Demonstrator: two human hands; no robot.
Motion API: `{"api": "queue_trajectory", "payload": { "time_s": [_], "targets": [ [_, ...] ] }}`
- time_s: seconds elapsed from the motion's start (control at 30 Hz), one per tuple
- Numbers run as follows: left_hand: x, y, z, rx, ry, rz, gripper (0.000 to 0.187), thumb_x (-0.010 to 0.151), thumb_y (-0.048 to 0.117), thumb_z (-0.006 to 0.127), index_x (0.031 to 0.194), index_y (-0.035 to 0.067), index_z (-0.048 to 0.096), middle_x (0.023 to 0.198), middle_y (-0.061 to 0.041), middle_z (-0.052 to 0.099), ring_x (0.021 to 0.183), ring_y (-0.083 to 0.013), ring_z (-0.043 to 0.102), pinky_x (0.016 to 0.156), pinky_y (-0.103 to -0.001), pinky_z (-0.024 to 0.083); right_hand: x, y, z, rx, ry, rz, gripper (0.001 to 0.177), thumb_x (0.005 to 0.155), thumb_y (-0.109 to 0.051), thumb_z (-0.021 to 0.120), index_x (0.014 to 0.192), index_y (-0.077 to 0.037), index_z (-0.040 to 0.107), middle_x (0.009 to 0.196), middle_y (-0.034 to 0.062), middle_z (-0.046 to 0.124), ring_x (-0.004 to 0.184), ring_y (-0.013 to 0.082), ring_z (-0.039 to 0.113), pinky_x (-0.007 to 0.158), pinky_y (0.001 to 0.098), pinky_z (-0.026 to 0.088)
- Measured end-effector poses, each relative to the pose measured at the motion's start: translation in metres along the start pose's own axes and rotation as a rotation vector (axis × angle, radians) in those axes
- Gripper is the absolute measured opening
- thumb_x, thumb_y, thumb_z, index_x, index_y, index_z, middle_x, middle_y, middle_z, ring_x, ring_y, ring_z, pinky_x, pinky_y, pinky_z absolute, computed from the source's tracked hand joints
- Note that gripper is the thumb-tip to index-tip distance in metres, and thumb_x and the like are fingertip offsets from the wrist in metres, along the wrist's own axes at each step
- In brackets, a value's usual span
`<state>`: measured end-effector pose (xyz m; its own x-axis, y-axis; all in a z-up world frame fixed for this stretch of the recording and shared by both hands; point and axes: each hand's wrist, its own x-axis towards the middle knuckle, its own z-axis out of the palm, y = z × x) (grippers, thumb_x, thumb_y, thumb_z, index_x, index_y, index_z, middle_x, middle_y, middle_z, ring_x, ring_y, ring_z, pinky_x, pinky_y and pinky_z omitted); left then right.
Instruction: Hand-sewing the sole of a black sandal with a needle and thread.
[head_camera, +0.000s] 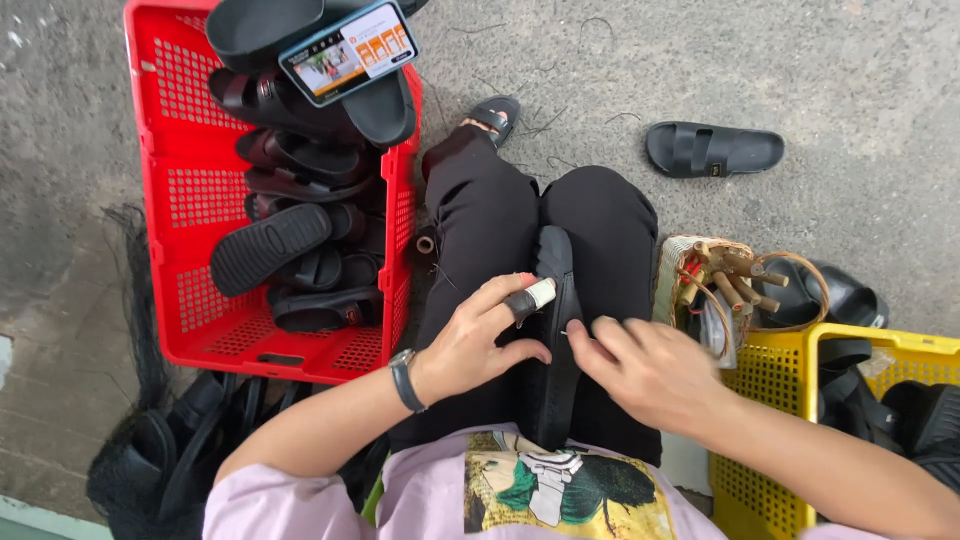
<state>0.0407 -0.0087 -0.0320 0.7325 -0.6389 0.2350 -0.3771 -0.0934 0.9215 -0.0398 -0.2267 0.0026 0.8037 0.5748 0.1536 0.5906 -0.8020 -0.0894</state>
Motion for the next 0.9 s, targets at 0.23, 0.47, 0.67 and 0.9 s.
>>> {"api": "queue_trajectory", "payload": {
  "time_s": [0.23,0.47,0.67,0.9],
  "targets": [
    [-0.001,0.013,-0.004,0.182,0.066,0.105,0.048,0.074,0.026,0.081,0.099,-0.009,0.06,0.108,-0.022,0.059,0.092,-0.0353,0.065,0.078,-0.04,0.057,0.0,-0.008,0.023,0.239,0.099,0.066,0.02,0.089,-0.011,0.051,0.107,-0.002,0.055,0.083,0.0096,0.052,0.055,0.0227,0.057,0.046,0.0315,0.048],
    [-0.023,0.037,-0.012,-0.661,0.042,-0.348,0.021,0.082,0.011,0.072,0.093,0.002,0.058,0.089,-0.012,0.062,0.056,-0.0118,0.058,0.052,-0.018,0.047,-0.011,-0.016,0.02,0.422,0.115,0.307,0.035,0.083,-0.014,0.067,0.117,-0.006,0.062,0.082,0.0088,0.061,0.055,0.0234,0.061,0.043,0.0292,0.051],
    [-0.022,0.01,0.01,-0.572,0.032,-0.471,0.014,0.081,0.001,0.067,0.09,0.0,0.056,0.078,-0.011,0.065,0.057,-0.0133,0.06,0.052,-0.024,0.049,-0.012,-0.019,0.02,0.355,0.204,0.322,0.033,0.08,-0.017,0.072,0.112,-0.01,0.068,0.085,0.0067,0.065,0.068,0.0235,0.065,0.057,0.0295,0.054],
    [0.005,0.038,0.008,0.104,0.005,-0.149,0.037,0.072,0.018,0.08,0.098,0.003,0.061,0.107,-0.012,0.056,0.081,-0.0251,0.061,0.068,-0.031,0.051,-0.021,0.009,-0.031,0.097,-0.338,0.069,0.018,0.068,-0.016,0.06,0.051,-0.016,0.054,0.138,-0.0077,0.05,0.077,0.0124,0.052,0.04,0.0244,0.044]
  ]
}}
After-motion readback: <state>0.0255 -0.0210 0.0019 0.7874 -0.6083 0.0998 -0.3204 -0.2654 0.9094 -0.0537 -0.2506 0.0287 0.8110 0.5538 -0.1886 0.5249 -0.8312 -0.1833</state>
